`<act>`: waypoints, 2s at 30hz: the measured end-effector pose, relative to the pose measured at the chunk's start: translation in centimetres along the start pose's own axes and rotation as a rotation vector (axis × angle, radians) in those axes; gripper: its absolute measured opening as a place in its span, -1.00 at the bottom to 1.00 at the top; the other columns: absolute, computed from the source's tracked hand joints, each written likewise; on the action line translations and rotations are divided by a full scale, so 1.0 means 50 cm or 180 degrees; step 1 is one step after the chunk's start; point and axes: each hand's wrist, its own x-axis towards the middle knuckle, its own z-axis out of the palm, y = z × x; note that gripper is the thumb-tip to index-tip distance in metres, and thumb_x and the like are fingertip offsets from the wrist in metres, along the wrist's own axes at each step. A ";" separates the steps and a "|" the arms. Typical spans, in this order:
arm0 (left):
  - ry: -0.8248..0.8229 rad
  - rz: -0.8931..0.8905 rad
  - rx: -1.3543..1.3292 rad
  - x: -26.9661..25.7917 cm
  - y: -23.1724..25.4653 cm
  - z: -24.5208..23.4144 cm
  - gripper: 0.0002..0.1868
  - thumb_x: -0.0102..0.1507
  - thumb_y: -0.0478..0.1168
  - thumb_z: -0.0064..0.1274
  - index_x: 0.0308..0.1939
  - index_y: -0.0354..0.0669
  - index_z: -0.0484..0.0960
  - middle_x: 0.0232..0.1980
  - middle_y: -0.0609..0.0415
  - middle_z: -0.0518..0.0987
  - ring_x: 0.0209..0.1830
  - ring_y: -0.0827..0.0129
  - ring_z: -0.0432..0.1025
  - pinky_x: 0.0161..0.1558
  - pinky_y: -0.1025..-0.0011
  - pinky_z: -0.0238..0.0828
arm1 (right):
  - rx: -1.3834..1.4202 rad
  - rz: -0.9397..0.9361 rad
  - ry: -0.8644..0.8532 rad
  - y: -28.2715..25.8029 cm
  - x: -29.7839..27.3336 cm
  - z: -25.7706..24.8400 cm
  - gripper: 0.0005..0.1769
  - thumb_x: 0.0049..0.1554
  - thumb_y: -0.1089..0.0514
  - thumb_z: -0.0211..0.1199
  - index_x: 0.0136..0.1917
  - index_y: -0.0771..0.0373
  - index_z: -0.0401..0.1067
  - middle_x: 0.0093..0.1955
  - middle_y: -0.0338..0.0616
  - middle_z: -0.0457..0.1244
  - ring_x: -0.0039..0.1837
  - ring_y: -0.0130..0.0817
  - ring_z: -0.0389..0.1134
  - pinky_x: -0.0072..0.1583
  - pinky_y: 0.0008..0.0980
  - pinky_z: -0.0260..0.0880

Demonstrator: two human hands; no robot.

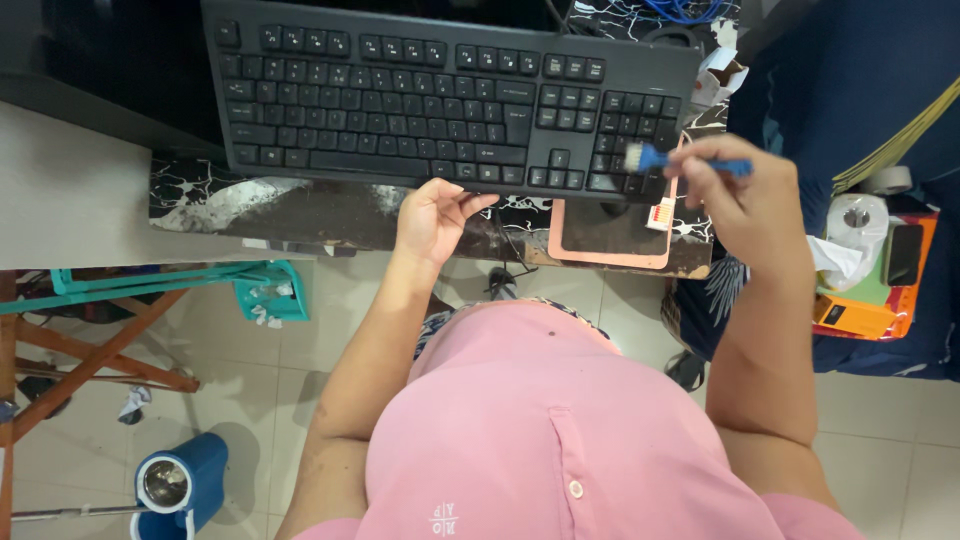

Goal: The person uses a toothbrush to scrub the keys and crevices of a black computer keyboard. After brushing, the person wipes the surrounding desk surface with a tissue and repositions the monitor.

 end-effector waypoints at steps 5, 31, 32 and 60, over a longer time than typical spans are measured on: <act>-0.0051 -0.0036 0.0027 0.001 -0.007 -0.003 -0.79 0.19 -0.47 -0.15 -0.36 -0.50 0.63 -0.11 -0.25 0.65 -0.02 -0.02 0.57 0.15 -0.07 0.56 | -0.0350 -0.0434 -0.0030 0.005 0.018 0.028 -0.86 0.38 0.27 0.19 0.13 0.37 0.52 -0.05 -0.16 0.41 -0.09 -0.59 0.36 -0.06 -0.58 0.35; 0.0030 -0.0051 -0.0015 0.004 -0.009 0.007 -0.81 0.18 -0.48 -0.13 -0.39 -0.46 0.63 -0.12 -0.24 0.66 -0.03 -0.02 0.57 0.16 -0.10 0.56 | -0.0522 -0.0138 -0.0166 0.001 0.018 0.017 -0.85 0.35 0.27 0.18 0.11 0.36 0.53 -0.08 -0.15 0.43 -0.14 -0.59 0.36 -0.11 -0.58 0.34; 0.0038 -0.0042 -0.0007 0.004 -0.009 0.002 -0.81 0.18 -0.48 -0.13 -0.39 -0.46 0.63 -0.12 -0.24 0.66 -0.03 -0.02 0.57 0.16 -0.10 0.56 | -0.0657 -0.0124 -0.0281 -0.001 0.018 0.018 -0.85 0.34 0.27 0.19 0.10 0.35 0.54 -0.11 -0.15 0.43 -0.18 -0.58 0.36 -0.13 -0.57 0.34; -0.0077 -0.0030 0.0076 0.003 -0.029 0.008 -0.76 0.24 -0.49 -0.16 -0.43 -0.51 0.60 -0.16 -0.30 0.64 -0.07 -0.09 0.59 0.12 -0.09 0.60 | 0.0230 -0.0582 0.1296 0.047 0.033 0.017 -0.88 0.47 0.34 0.13 0.25 0.44 0.38 0.07 -0.04 0.40 -0.10 -0.59 0.37 -0.04 -0.63 0.38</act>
